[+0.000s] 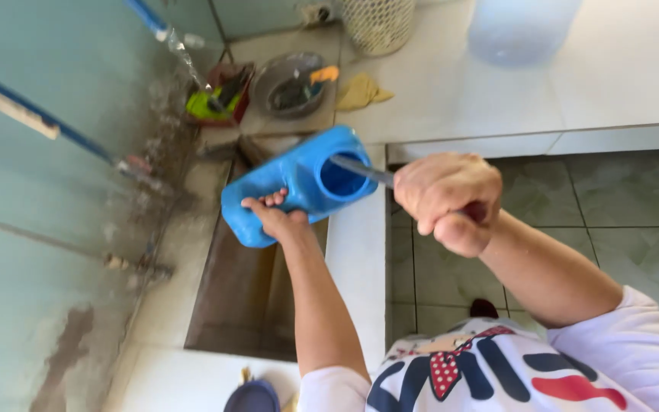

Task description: Scrubbing the exterior and interior of a blue plastic water container with a brush in a sink area.

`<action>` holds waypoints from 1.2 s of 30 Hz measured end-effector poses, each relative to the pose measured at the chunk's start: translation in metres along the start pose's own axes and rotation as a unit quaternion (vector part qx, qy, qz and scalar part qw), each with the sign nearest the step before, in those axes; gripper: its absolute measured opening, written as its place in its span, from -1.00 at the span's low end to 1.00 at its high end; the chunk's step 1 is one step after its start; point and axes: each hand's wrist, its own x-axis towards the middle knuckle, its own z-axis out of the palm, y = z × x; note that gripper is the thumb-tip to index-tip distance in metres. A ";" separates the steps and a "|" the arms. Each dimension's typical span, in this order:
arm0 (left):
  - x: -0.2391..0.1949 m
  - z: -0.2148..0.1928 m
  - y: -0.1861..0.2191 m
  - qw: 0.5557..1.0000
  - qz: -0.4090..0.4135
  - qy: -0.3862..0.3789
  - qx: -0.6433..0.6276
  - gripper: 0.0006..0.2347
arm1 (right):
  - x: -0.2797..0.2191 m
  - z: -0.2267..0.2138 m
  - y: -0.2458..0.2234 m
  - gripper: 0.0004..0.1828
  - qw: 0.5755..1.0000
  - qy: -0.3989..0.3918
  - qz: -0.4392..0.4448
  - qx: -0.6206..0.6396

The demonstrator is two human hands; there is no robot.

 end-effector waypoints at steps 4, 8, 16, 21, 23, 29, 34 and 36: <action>0.030 -0.051 0.012 0.994 -0.048 -0.039 -0.090 -0.57 | -0.058 -0.019 0.059 -0.51 0.989 0.119 0.084 0.029; 0.027 -0.073 0.025 0.989 -0.060 -0.036 -0.129 -0.55 | -0.072 -0.004 0.069 -0.49 0.975 0.120 0.182 0.036; 0.013 -0.076 0.025 0.992 -0.051 -0.008 -0.112 -0.59 | -0.049 0.010 0.010 -0.66 0.991 0.012 0.056 -0.123; 0.019 -0.063 0.021 0.993 -0.067 -0.038 -0.092 -0.61 | -0.072 0.013 0.042 -0.59 0.993 0.051 0.092 -0.055; 0.036 -0.070 0.019 0.993 -0.065 -0.031 -0.097 -0.61 | -0.062 0.008 0.018 -0.59 0.993 -0.010 0.089 -0.078; -0.035 0.015 0.041 0.997 -0.053 -0.040 0.046 -0.59 | -0.045 -0.035 -0.075 -0.54 0.967 -0.247 0.065 -0.025; -0.058 0.066 0.012 0.963 -0.027 -0.194 0.186 -0.61 | -0.059 0.023 -0.059 -0.67 0.973 -0.201 0.076 -0.089; -0.051 0.081 -0.003 0.951 -0.015 -0.216 0.221 -0.65 | -0.062 0.019 -0.066 -0.68 0.971 -0.210 0.088 -0.077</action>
